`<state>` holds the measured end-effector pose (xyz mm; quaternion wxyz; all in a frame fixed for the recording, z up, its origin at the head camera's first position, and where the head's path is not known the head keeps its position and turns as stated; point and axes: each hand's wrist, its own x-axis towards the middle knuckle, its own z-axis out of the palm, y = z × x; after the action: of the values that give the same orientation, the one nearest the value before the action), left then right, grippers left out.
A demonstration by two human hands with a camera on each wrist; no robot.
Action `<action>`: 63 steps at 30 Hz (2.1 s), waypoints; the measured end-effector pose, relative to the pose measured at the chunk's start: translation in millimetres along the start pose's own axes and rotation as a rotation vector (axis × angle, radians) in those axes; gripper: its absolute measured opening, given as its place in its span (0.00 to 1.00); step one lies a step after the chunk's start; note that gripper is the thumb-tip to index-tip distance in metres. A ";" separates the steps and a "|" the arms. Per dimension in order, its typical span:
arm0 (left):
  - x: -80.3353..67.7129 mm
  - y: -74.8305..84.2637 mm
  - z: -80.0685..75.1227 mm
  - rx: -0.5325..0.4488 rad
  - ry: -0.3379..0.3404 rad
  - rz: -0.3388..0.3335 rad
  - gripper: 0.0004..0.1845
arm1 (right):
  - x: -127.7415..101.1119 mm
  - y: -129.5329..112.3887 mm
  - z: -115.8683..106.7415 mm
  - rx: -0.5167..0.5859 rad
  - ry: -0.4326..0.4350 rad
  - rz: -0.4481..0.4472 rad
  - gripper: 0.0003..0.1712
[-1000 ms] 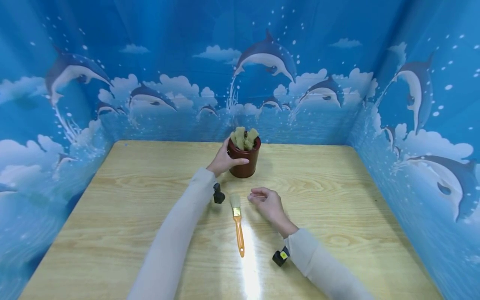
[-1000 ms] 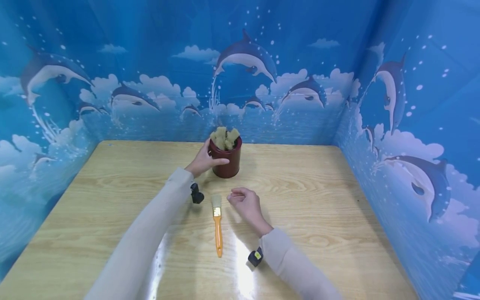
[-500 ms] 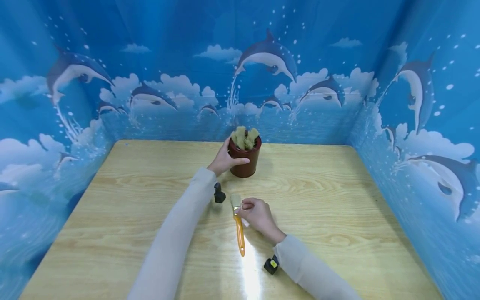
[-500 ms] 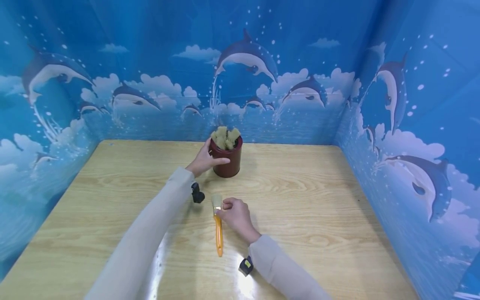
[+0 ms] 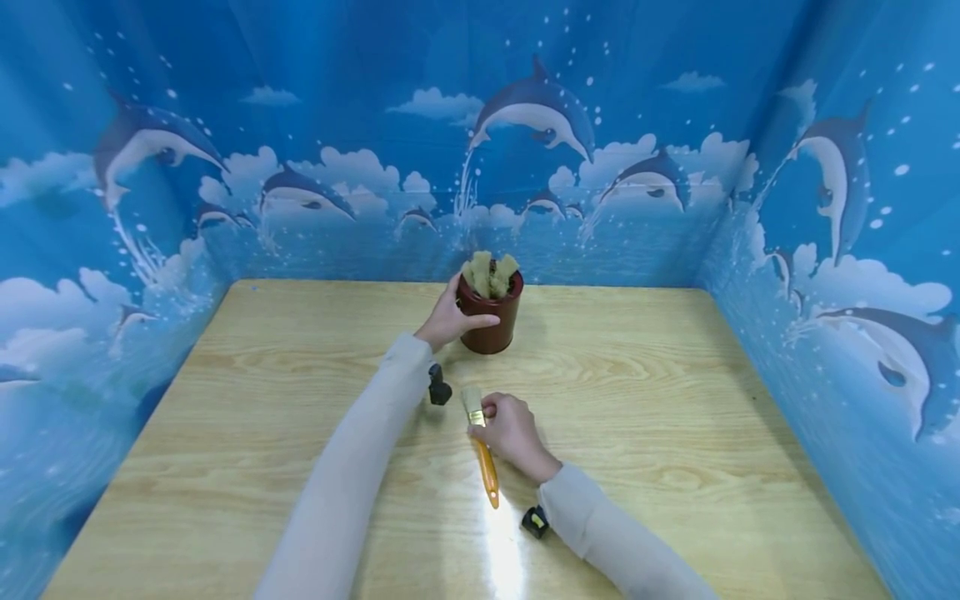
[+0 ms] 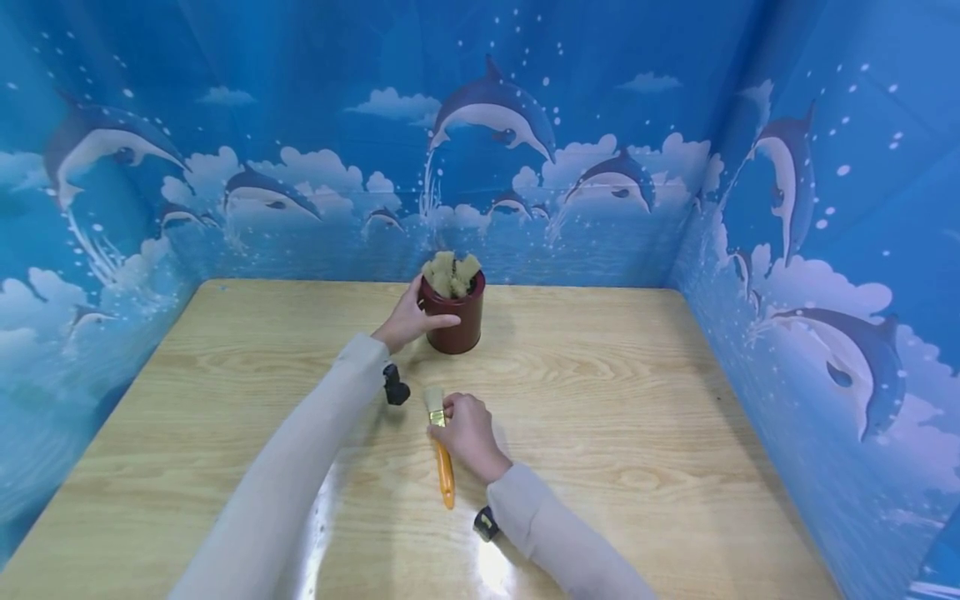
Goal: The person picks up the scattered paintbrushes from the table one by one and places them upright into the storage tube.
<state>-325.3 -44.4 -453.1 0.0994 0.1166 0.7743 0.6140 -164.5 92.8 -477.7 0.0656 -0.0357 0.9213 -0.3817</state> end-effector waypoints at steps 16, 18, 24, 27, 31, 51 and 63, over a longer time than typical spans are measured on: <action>-1.3 -0.5 -0.8 0.020 0.004 -0.001 0.59 | -0.4 6.5 -6.3 0.084 -0.063 0.017 0.13; -0.8 -1.9 -0.8 0.013 0.003 -0.001 0.60 | 0.0 8.3 -9.0 0.117 -0.069 0.035 0.13; -0.3 -1.5 -0.8 -0.005 -0.004 0.009 0.60 | 3.1 9.2 -24.3 0.202 -0.015 0.073 0.12; -0.5 0.3 -0.6 0.005 -0.003 0.003 0.59 | 6.4 7.9 -34.4 0.240 0.019 0.100 0.12; -1.7 2.3 -0.4 0.006 -0.004 -0.006 0.59 | 11.2 5.7 -50.3 0.284 0.049 0.129 0.13; 1.6 -2.6 0.4 -0.002 -0.002 -0.010 0.61 | 35.4 -16.8 -128.6 0.455 0.148 0.122 0.18; 0.2 -0.8 -0.2 0.005 0.005 -0.022 0.59 | 42.7 -35.7 -158.0 0.552 0.254 0.043 0.12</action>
<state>-325.6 -44.7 -453.9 0.1039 0.1067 0.7772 0.6113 -229.6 173.0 -345.8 -0.0347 0.0509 0.7841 -0.6176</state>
